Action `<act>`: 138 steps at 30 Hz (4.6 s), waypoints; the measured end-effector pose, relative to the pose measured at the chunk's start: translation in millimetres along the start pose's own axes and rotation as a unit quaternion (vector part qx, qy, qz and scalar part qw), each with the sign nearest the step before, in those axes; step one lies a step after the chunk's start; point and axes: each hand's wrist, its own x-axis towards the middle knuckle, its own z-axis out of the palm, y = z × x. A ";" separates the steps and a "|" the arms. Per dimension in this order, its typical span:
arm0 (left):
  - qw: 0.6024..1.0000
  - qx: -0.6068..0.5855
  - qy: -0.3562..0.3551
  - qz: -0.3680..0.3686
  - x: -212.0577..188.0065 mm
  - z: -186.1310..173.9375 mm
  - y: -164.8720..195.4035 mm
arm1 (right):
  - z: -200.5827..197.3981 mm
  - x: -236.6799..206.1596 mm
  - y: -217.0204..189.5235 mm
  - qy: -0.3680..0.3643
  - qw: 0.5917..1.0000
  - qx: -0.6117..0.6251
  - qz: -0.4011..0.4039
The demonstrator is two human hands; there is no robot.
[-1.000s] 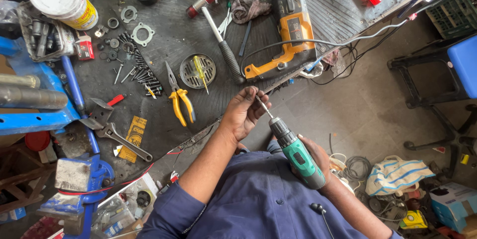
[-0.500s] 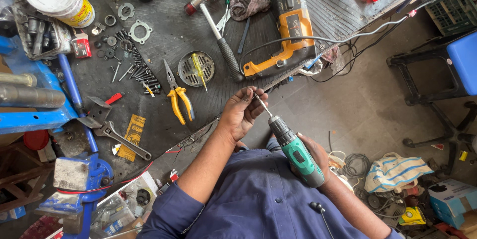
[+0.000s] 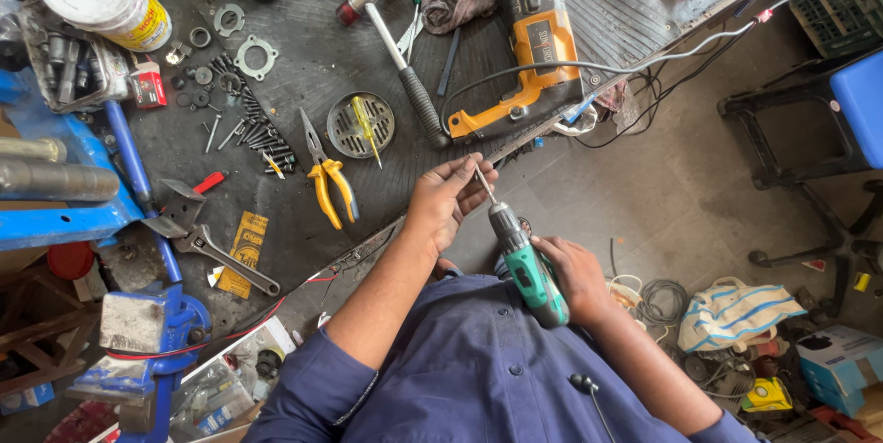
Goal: The person handles a rotary hammer power tool on a cluttered workbench, turning it over and opening its side covers to look inside. They then pick up a cordless drill, plug a cord into a power strip, handle small parts and a box, and wipe the rotary hammer with a rag.
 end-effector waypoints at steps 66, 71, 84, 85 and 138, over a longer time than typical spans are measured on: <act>0.995 0.074 0.060 0.025 9.9 9.2 14.1 | 47.0 17.2 3.9 0.033 0.992 -0.114 0.051; 0.996 0.070 0.050 0.030 12.2 2.0 8.9 | 47.1 18.0 3.1 0.034 0.991 -0.119 0.051; 0.664 0.576 0.068 0.473 -8.0 -13.2 43.7 | 46.3 20.8 2.3 0.040 0.993 -0.105 0.040; 0.537 0.648 0.043 0.538 -7.1 -12.4 49.3 | 46.5 21.6 1.9 0.043 0.993 -0.103 0.034; 0.532 0.774 0.050 0.340 14.6 13.4 73.0 | 36.4 30.3 16.9 0.019 0.994 -0.110 0.015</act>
